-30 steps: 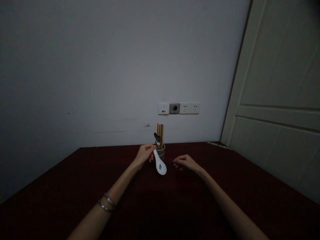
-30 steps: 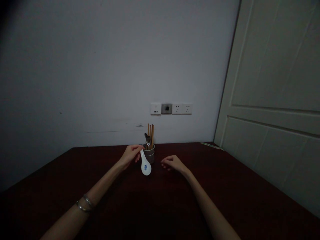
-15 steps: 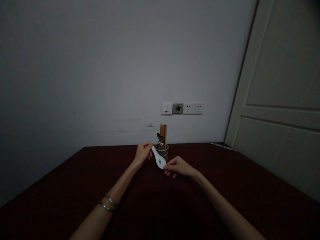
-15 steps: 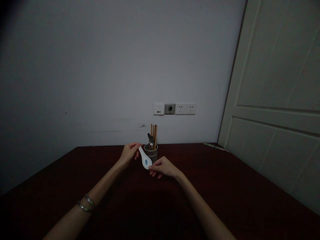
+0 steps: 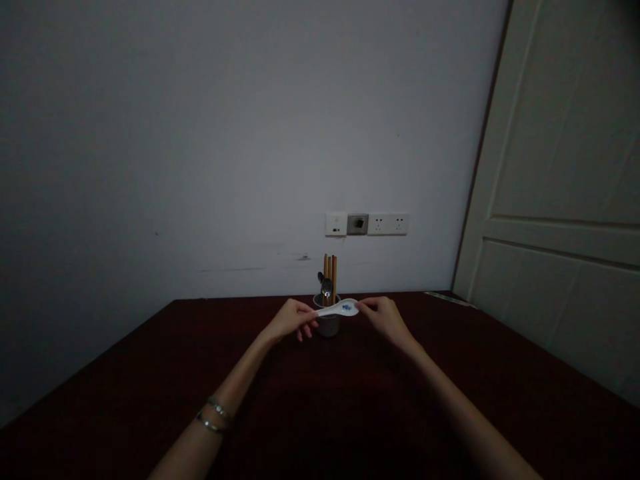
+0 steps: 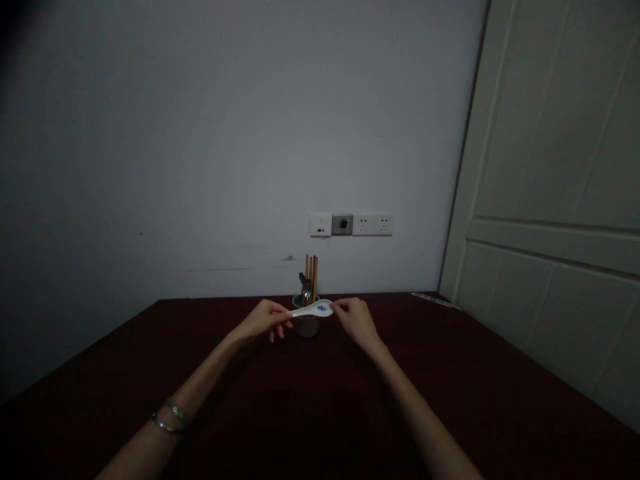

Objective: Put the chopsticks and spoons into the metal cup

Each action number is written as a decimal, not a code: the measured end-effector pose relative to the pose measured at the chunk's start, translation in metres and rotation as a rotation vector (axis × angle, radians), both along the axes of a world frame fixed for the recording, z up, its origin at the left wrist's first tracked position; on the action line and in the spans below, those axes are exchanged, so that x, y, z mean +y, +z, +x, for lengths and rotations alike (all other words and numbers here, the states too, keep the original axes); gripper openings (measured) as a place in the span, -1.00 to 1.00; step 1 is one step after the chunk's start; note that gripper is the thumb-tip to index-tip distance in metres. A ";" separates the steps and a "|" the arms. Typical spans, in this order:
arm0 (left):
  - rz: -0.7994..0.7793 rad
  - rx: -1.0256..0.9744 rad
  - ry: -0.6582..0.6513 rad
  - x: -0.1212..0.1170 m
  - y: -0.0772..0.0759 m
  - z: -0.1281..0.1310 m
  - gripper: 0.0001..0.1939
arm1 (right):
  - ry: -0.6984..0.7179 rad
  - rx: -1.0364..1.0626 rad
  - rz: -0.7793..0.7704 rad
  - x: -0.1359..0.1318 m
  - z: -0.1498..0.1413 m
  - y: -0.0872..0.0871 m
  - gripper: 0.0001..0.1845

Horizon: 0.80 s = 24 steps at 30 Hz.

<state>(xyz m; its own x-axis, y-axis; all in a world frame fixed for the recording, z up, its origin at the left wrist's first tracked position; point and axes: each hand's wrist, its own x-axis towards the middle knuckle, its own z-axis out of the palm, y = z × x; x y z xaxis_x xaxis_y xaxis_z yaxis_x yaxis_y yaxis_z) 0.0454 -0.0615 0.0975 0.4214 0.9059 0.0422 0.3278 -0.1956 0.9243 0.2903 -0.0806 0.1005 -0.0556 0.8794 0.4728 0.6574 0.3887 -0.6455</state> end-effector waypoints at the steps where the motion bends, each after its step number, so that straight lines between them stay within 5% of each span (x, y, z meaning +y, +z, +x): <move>1: -0.019 0.026 -0.043 -0.003 -0.001 0.001 -0.70 | -0.021 -0.025 0.041 0.000 -0.001 0.005 -0.64; 12: -0.130 0.075 -0.231 -0.021 -0.022 0.031 -0.63 | -0.032 -0.376 0.233 -0.008 -0.038 0.045 -0.69; 18: -0.183 0.142 -0.307 -0.015 -0.028 0.017 -0.64 | -0.091 -0.496 0.267 0.006 -0.038 0.058 -0.68; 24: -0.133 0.164 -0.214 0.001 -0.050 0.002 -0.67 | -0.230 -0.482 0.376 0.038 -0.037 0.075 -0.63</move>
<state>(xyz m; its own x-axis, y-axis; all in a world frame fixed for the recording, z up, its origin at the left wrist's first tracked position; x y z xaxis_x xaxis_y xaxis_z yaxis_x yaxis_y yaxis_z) 0.0476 -0.0601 0.0473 0.5945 0.7890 -0.1548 0.4390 -0.1573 0.8846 0.2537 -0.0422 0.1756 -0.1682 0.6738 0.7195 0.9326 0.3451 -0.1052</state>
